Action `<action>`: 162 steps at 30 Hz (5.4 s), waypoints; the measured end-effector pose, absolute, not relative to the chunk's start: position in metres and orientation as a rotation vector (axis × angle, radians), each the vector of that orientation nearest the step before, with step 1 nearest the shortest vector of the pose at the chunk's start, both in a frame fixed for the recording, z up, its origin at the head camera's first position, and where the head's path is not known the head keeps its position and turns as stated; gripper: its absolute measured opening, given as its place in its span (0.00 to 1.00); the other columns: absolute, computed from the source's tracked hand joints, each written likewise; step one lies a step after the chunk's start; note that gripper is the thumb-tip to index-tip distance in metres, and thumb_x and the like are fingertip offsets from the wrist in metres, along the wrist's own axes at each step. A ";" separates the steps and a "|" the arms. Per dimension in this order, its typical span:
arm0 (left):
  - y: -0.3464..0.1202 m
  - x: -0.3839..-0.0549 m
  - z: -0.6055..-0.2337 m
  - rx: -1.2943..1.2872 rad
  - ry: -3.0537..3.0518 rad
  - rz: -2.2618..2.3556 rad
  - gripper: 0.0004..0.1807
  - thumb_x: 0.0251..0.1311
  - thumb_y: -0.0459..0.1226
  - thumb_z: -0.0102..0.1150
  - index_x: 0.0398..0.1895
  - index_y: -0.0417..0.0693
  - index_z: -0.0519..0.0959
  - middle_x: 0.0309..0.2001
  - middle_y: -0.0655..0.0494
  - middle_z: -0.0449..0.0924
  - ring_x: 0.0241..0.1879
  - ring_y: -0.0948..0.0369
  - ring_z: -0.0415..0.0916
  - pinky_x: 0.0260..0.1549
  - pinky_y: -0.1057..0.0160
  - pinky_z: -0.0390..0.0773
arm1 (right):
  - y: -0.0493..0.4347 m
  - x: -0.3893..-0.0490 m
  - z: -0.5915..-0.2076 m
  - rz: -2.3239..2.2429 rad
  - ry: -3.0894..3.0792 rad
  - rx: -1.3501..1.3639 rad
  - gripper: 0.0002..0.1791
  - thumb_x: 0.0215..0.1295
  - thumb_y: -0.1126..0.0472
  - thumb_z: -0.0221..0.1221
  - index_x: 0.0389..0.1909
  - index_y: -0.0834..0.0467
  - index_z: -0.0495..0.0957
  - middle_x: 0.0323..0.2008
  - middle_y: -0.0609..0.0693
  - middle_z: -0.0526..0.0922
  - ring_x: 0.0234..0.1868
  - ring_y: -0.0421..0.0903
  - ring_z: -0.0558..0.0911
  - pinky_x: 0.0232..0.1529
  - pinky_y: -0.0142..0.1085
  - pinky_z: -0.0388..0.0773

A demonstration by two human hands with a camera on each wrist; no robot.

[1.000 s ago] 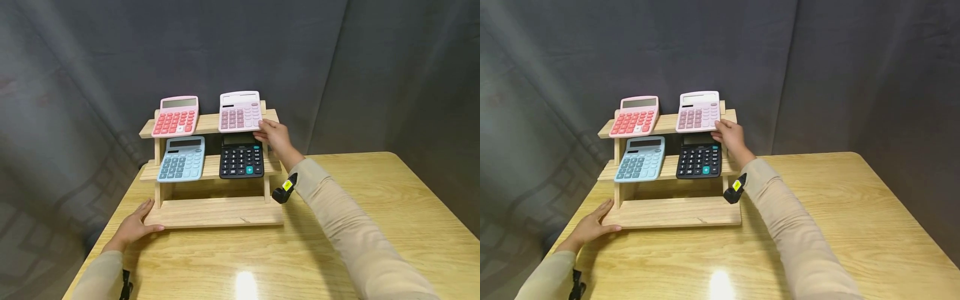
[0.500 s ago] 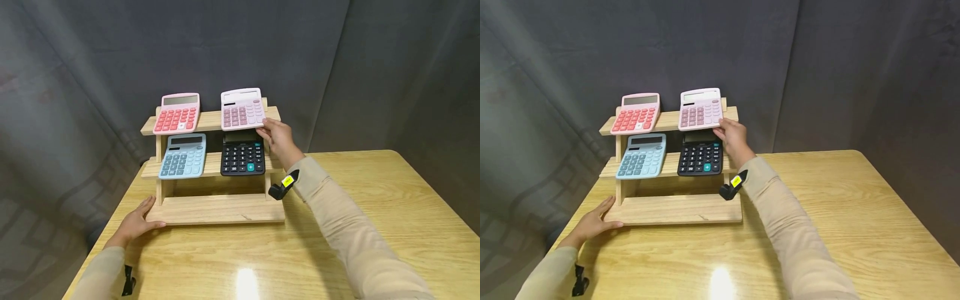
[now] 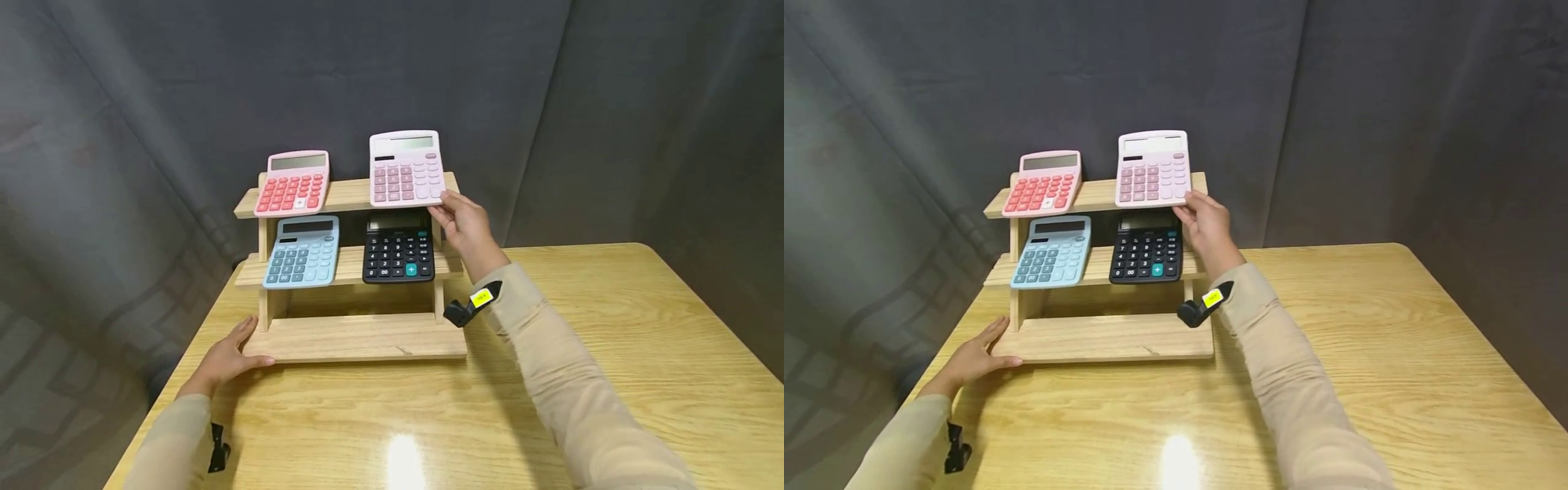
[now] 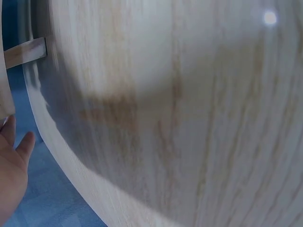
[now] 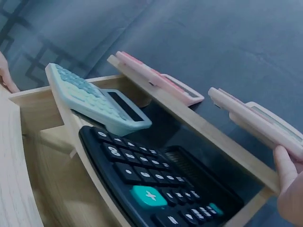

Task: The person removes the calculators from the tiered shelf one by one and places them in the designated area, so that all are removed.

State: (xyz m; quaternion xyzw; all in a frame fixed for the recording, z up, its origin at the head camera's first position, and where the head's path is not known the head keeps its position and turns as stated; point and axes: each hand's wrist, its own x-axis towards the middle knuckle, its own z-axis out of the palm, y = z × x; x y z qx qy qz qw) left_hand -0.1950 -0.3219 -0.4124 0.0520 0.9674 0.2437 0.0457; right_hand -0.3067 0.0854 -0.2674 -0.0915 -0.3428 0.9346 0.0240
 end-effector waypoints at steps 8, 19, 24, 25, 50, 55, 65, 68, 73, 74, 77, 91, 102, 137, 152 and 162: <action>-0.322 -0.195 -0.418 0.143 2.932 0.757 0.56 0.36 0.56 0.64 0.64 0.37 0.47 0.63 0.36 0.44 0.59 0.37 0.44 0.50 0.39 0.51 | 0.109 -0.299 -0.273 2.870 -1.058 -0.239 0.22 0.59 0.73 0.48 0.56 0.68 0.63 0.47 0.62 0.70 0.48 0.50 0.73 0.39 0.33 0.73; -0.323 -0.187 -0.423 0.126 2.924 0.789 0.56 0.35 0.55 0.65 0.64 0.37 0.48 0.63 0.36 0.45 0.59 0.37 0.44 0.50 0.39 0.52 | 0.140 -0.279 -0.290 2.949 -0.886 -0.156 0.27 0.57 0.76 0.48 0.59 0.70 0.56 0.32 0.60 0.75 0.33 0.48 0.80 0.43 0.35 0.70; -0.325 -0.185 -0.424 0.133 2.935 0.780 0.56 0.35 0.55 0.65 0.64 0.36 0.49 0.63 0.36 0.45 0.59 0.37 0.45 0.50 0.39 0.52 | 0.156 -0.272 -0.298 2.982 -0.780 -0.131 0.28 0.56 0.77 0.48 0.60 0.69 0.55 0.33 0.62 0.75 0.34 0.49 0.79 0.44 0.36 0.69; -0.325 -0.184 -0.424 0.137 2.938 0.780 0.56 0.35 0.54 0.65 0.64 0.36 0.49 0.63 0.36 0.45 0.59 0.37 0.45 0.50 0.39 0.53 | 0.159 -0.271 -0.299 2.980 -0.775 -0.127 0.28 0.56 0.77 0.49 0.60 0.69 0.56 0.34 0.62 0.75 0.35 0.50 0.79 0.44 0.37 0.69; -0.323 -0.194 -0.416 0.104 2.929 0.823 0.57 0.34 0.56 0.65 0.65 0.38 0.48 0.64 0.38 0.44 0.60 0.38 0.44 0.51 0.39 0.50 | 0.223 -0.252 -0.322 3.010 -0.617 -0.022 0.10 0.56 0.78 0.47 0.35 0.71 0.76 0.35 0.63 0.75 0.38 0.53 0.78 0.44 0.39 0.70; -0.323 -0.195 -0.416 0.109 2.914 0.864 0.57 0.34 0.54 0.66 0.64 0.37 0.48 0.64 0.37 0.44 0.60 0.39 0.43 0.52 0.40 0.49 | 0.232 -0.248 -0.332 3.031 -0.564 -0.007 0.11 0.57 0.79 0.45 0.34 0.72 0.76 0.34 0.65 0.76 0.39 0.54 0.78 0.43 0.40 0.71; -0.321 -0.197 -0.414 0.109 2.913 0.846 0.57 0.34 0.55 0.66 0.65 0.38 0.47 0.64 0.37 0.44 0.60 0.38 0.43 0.51 0.39 0.50 | 0.243 -0.243 -0.354 3.025 -0.599 -0.082 0.10 0.58 0.78 0.45 0.34 0.71 0.76 0.34 0.63 0.75 0.38 0.53 0.78 0.45 0.39 0.69; -0.321 -0.197 -0.414 0.101 2.901 0.863 0.57 0.34 0.54 0.66 0.65 0.39 0.47 0.64 0.38 0.43 0.60 0.38 0.42 0.51 0.39 0.49 | 0.245 -0.242 -0.364 3.032 -0.618 -0.102 0.11 0.58 0.77 0.45 0.32 0.71 0.77 0.33 0.63 0.76 0.36 0.53 0.78 0.43 0.38 0.71; -0.322 -0.195 -0.415 0.099 2.895 0.885 0.57 0.34 0.53 0.66 0.65 0.37 0.47 0.64 0.38 0.43 0.60 0.39 0.41 0.52 0.40 0.48 | 0.244 -0.241 -0.379 3.041 -0.678 -0.119 0.12 0.59 0.77 0.45 0.30 0.70 0.78 0.30 0.62 0.77 0.34 0.52 0.79 0.40 0.37 0.73; -0.322 -0.195 -0.415 0.100 2.895 0.886 0.57 0.34 0.53 0.66 0.64 0.37 0.47 0.64 0.38 0.43 0.60 0.39 0.41 0.52 0.40 0.48 | 0.244 -0.241 -0.382 3.041 -0.689 -0.122 0.13 0.59 0.77 0.44 0.30 0.70 0.78 0.30 0.62 0.78 0.34 0.51 0.79 0.40 0.37 0.74; -0.322 -0.195 -0.415 0.104 2.897 0.884 0.56 0.35 0.53 0.66 0.64 0.37 0.47 0.64 0.38 0.43 0.60 0.39 0.41 0.52 0.40 0.49 | 0.242 -0.241 -0.388 3.030 -0.729 -0.145 0.12 0.59 0.76 0.45 0.30 0.69 0.78 0.30 0.61 0.78 0.34 0.50 0.79 0.40 0.36 0.73; -0.323 -0.195 -0.417 0.110 2.899 0.937 0.57 0.35 0.56 0.65 0.66 0.43 0.46 0.65 0.43 0.42 0.61 0.40 0.41 0.51 0.39 0.48 | 0.238 -0.250 -0.412 3.031 -0.798 -0.306 0.13 0.59 0.76 0.45 0.26 0.68 0.79 0.27 0.60 0.78 0.31 0.49 0.79 0.43 0.36 0.71; -0.323 -0.196 -0.414 0.046 2.880 0.888 0.58 0.34 0.54 0.66 0.65 0.41 0.46 0.65 0.41 0.41 0.61 0.40 0.41 0.52 0.40 0.48 | 0.240 -0.266 -0.441 2.961 -0.895 -0.486 0.09 0.57 0.74 0.50 0.35 0.64 0.78 0.29 0.56 0.77 0.32 0.47 0.79 0.38 0.36 0.74; -0.322 -0.197 -0.418 0.045 2.864 0.917 0.57 0.34 0.53 0.66 0.66 0.41 0.45 0.65 0.42 0.41 0.61 0.40 0.40 0.52 0.40 0.47 | 0.231 -0.276 -0.424 2.747 -1.479 -0.687 0.23 0.62 0.72 0.42 0.60 0.64 0.57 0.20 0.47 0.77 0.25 0.39 0.79 0.39 0.31 0.72; -0.320 -0.196 -0.416 0.065 2.879 0.916 0.57 0.34 0.52 0.67 0.65 0.39 0.46 0.65 0.40 0.42 0.61 0.39 0.41 0.52 0.40 0.48 | 0.236 -0.280 -0.425 2.645 -1.459 -0.819 0.16 0.55 0.78 0.47 0.15 0.59 0.76 0.17 0.48 0.78 0.23 0.39 0.79 0.35 0.32 0.74; -0.321 -0.197 -0.417 0.053 2.876 0.915 0.57 0.34 0.53 0.67 0.65 0.40 0.46 0.65 0.40 0.42 0.61 0.40 0.41 0.52 0.40 0.47 | 0.235 -0.280 -0.430 2.392 -1.773 -0.830 0.18 0.54 0.75 0.51 0.48 0.66 0.71 0.17 0.40 0.77 0.25 0.33 0.78 0.35 0.28 0.74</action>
